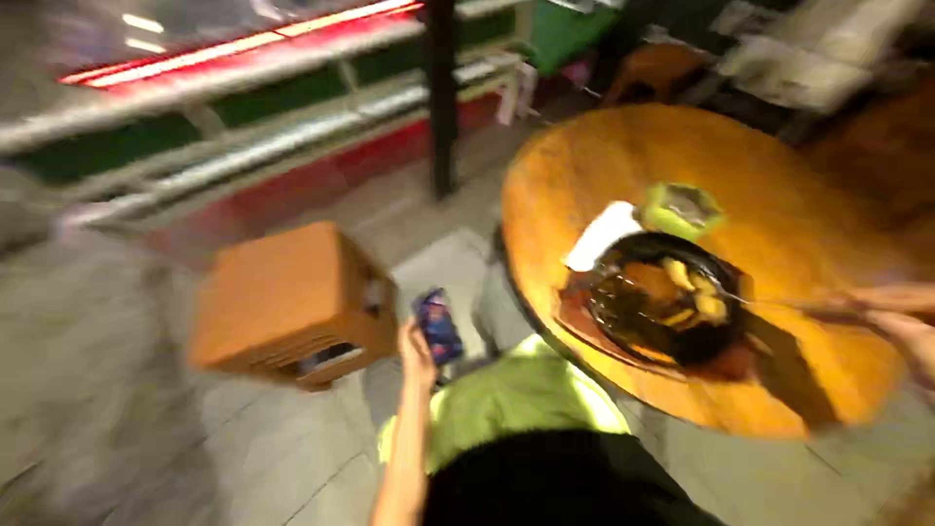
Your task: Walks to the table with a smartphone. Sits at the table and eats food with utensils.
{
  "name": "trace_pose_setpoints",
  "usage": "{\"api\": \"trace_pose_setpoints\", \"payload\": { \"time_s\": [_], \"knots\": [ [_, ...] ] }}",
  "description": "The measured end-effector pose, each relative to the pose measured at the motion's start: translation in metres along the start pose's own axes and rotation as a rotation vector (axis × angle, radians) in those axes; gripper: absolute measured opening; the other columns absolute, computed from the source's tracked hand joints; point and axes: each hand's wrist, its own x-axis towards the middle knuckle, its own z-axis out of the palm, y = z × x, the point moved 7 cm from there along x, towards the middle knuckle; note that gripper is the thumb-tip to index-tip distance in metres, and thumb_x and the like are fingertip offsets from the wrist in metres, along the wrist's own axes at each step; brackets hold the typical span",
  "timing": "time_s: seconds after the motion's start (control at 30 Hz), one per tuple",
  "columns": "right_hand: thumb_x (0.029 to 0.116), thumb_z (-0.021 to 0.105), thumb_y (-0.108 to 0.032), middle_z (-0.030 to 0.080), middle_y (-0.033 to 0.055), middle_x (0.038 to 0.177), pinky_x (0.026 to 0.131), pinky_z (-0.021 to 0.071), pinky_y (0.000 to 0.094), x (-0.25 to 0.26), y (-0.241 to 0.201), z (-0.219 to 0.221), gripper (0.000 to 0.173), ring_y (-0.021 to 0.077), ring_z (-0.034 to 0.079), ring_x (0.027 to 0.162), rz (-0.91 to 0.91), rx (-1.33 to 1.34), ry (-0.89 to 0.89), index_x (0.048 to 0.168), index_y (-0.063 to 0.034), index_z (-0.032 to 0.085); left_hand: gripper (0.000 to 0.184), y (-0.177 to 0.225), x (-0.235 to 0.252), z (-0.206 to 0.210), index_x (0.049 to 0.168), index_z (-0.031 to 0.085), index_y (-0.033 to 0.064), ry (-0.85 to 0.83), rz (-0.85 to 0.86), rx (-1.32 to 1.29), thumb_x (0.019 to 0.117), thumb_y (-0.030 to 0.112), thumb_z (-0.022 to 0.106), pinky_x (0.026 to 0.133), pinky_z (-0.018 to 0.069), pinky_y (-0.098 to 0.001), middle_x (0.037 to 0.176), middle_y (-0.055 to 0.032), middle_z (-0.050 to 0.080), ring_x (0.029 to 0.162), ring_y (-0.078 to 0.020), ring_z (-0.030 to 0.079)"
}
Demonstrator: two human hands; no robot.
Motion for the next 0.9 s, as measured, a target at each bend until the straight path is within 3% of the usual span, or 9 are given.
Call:
{"api": "trace_pose_setpoints", "payload": {
  "time_s": [0.07,0.1,0.17,0.27,0.37,0.5,0.7,0.9],
  "knots": [
    [0.1004,0.063,-0.020,0.075,0.0002,0.113,0.087,0.0644,0.0392,0.005,-0.010,0.007,0.020,0.0203,0.075,0.098,-0.062,-0.118,0.020,0.119,-0.0191,0.070,0.031,-0.014,0.009,-0.003,0.122,0.056,0.0092,-0.019,-0.001,-0.009,0.1078,0.027,0.036,0.075,0.0603,-0.0296,0.103,-0.0010,0.070,0.090,-0.0081,0.068],
    [0.1002,0.063,-0.021,0.074,-0.0025,0.114,0.087,0.0643,0.0378,0.007,-0.016,0.011,0.020,0.0178,0.074,0.099,-0.073,-0.152,0.003,0.119,-0.0213,0.070,0.033,-0.016,0.015,-0.004,0.127,0.053,0.0095,-0.048,0.006,-0.008,0.1080,0.030,0.036,0.081,0.0592,-0.0325,0.110,-0.0017,0.068,0.097,-0.0095,0.067],
    [0.0996,0.063,-0.017,0.074,-0.0019,0.114,0.091,0.0628,0.0377,0.011,-0.022,0.016,0.020,0.0174,0.072,0.103,-0.087,-0.182,-0.053,0.118,-0.0188,0.072,0.035,-0.019,0.021,-0.002,0.130,0.051,0.0096,-0.061,0.014,-0.028,0.1083,0.032,0.035,0.087,0.0578,-0.0356,0.115,-0.0023,0.065,0.104,-0.0113,0.065],
    [0.0988,0.063,-0.011,0.075,0.0002,0.113,0.093,0.0628,0.0373,0.010,-0.021,0.020,0.019,0.0182,0.073,0.104,-0.095,-0.200,-0.117,0.114,-0.0140,0.073,0.037,-0.021,0.019,0.004,0.132,0.049,0.0107,-0.062,-0.015,-0.071,0.1088,0.032,0.030,0.087,0.0585,-0.0343,0.117,-0.0012,0.066,0.105,-0.0101,0.066],
    [0.0981,0.060,-0.007,0.074,0.0018,0.112,0.092,0.0630,0.0360,0.009,-0.019,0.017,0.020,0.0178,0.072,0.104,-0.083,-0.213,-0.134,0.113,-0.0110,0.072,0.032,-0.024,0.019,0.006,0.126,0.051,0.0111,-0.084,-0.013,-0.097,0.1082,0.029,0.031,0.086,0.0592,-0.0327,0.114,-0.0001,0.067,0.104,-0.0089,0.067],
    [0.0976,0.060,-0.006,0.074,0.0015,0.112,0.093,0.0628,0.0365,0.009,-0.016,0.012,0.019,0.0178,0.072,0.106,-0.088,-0.226,-0.143,0.111,-0.0111,0.073,0.033,-0.025,0.017,0.006,0.125,0.052,0.0117,-0.084,-0.035,-0.105,0.1086,0.031,0.031,0.079,0.0606,-0.0279,0.112,0.0010,0.069,0.098,-0.0062,0.068],
    [0.1005,0.060,-0.013,0.074,0.0001,0.113,0.089,0.0638,0.0345,0.007,-0.016,0.008,0.017,0.0161,0.072,0.103,-0.084,-0.241,-0.154,0.111,-0.0124,0.073,0.044,-0.031,0.023,0.002,0.133,0.051,0.0120,-0.096,-0.063,-0.087,0.1080,0.039,0.027,0.091,0.0575,-0.0370,0.120,-0.0014,0.066,0.109,-0.0112,0.065],
    [0.1000,0.060,-0.010,0.074,0.0013,0.112,0.091,0.0640,0.0364,0.008,-0.014,0.010,0.017,0.0180,0.073,0.104,-0.083,-0.238,-0.174,0.111,-0.0115,0.073,0.045,-0.027,0.020,0.006,0.133,0.052,0.0129,-0.138,-0.063,-0.108,0.1081,0.037,0.023,0.089,0.0584,-0.0339,0.121,0.0004,0.068,0.108,-0.0094,0.066]
  ]
}}
